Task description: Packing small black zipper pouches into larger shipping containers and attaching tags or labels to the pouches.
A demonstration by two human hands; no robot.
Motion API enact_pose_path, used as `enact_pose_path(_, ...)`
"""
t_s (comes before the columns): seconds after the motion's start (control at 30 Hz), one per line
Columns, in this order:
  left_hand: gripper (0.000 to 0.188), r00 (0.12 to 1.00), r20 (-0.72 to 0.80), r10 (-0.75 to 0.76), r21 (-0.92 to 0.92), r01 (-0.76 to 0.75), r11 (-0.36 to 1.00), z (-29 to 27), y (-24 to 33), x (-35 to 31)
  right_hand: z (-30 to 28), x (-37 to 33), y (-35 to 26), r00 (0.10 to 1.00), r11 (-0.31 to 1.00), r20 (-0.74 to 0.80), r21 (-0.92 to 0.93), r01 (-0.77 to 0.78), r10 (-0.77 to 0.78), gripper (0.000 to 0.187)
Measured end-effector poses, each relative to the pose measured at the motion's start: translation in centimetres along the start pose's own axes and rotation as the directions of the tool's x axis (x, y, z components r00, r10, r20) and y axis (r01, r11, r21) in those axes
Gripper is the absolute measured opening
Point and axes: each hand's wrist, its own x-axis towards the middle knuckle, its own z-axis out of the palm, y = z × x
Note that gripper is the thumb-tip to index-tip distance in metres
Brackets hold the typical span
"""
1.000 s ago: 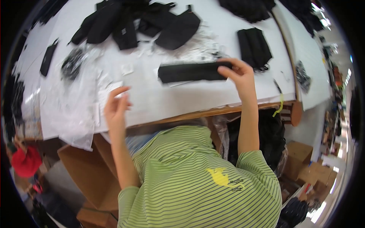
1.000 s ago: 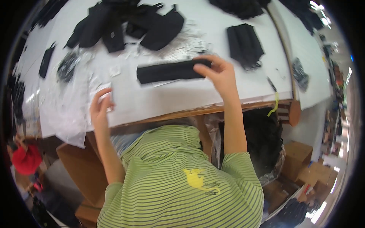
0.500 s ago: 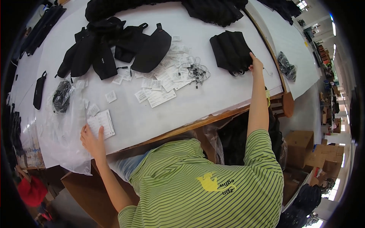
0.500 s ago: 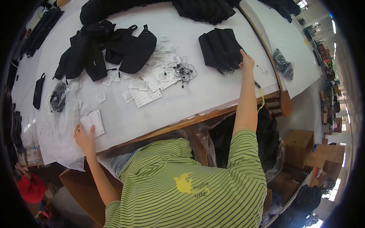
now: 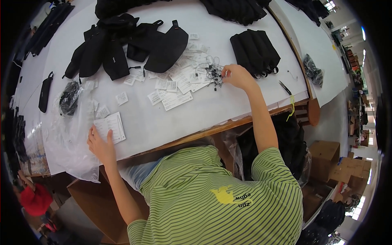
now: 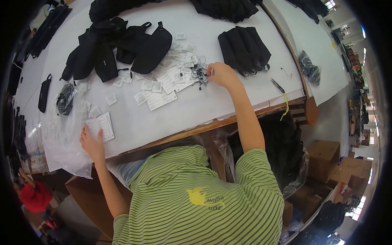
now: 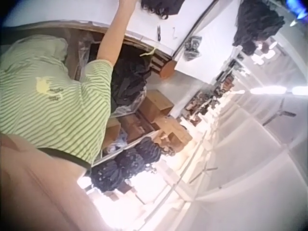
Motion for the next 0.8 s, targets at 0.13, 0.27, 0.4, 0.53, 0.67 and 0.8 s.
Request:
enact_pose_path(0.13,0.066,1.000,-0.024,-0.012,-0.037,0.011,0.999,0.5,-0.2,0.2,1.5,-1.4,1.6,0.995,0.994,-0.049,-0.058,0.088,-0.091,0.010)
enact_pose_path(0.27,0.063,1.000,-0.027,0.011,-0.040,-0.012,0.999,-0.1,-0.1,0.8,1.5,-2.4,2.1,0.992,0.995,-0.080,-0.037,0.092,-0.094,0.012)
enact_pose_path(0.4,0.064,0.999,-0.028,0.025,-0.054,-0.027,0.998,-0.1,-0.3,1.2,-0.9,-3.9,0.1,0.985,0.978,-0.137,0.170,0.123,-0.101,0.013)
enact_pose_path(0.53,0.059,0.996,-0.062,0.068,-0.044,-0.071,0.997,0.1,-0.2,1.6,-3.2,-4.6,-2.7,0.964,0.941,-0.251,0.296,0.166,-0.091,0.012)
enact_pose_path(0.67,0.045,0.992,-0.102,0.076,-0.102,-0.086,0.991,-1.0,0.7,2.0,-4.1,-5.1,-4.3,0.961,0.910,-0.267,0.377,0.173,-0.072,0.011)
enact_pose_path(0.8,0.035,0.984,-0.110,0.143,-0.164,-0.159,0.973,-1.5,0.5,2.9,-0.8,-3.3,0.7,0.973,0.993,-0.230,0.104,0.053,-0.027,0.010)
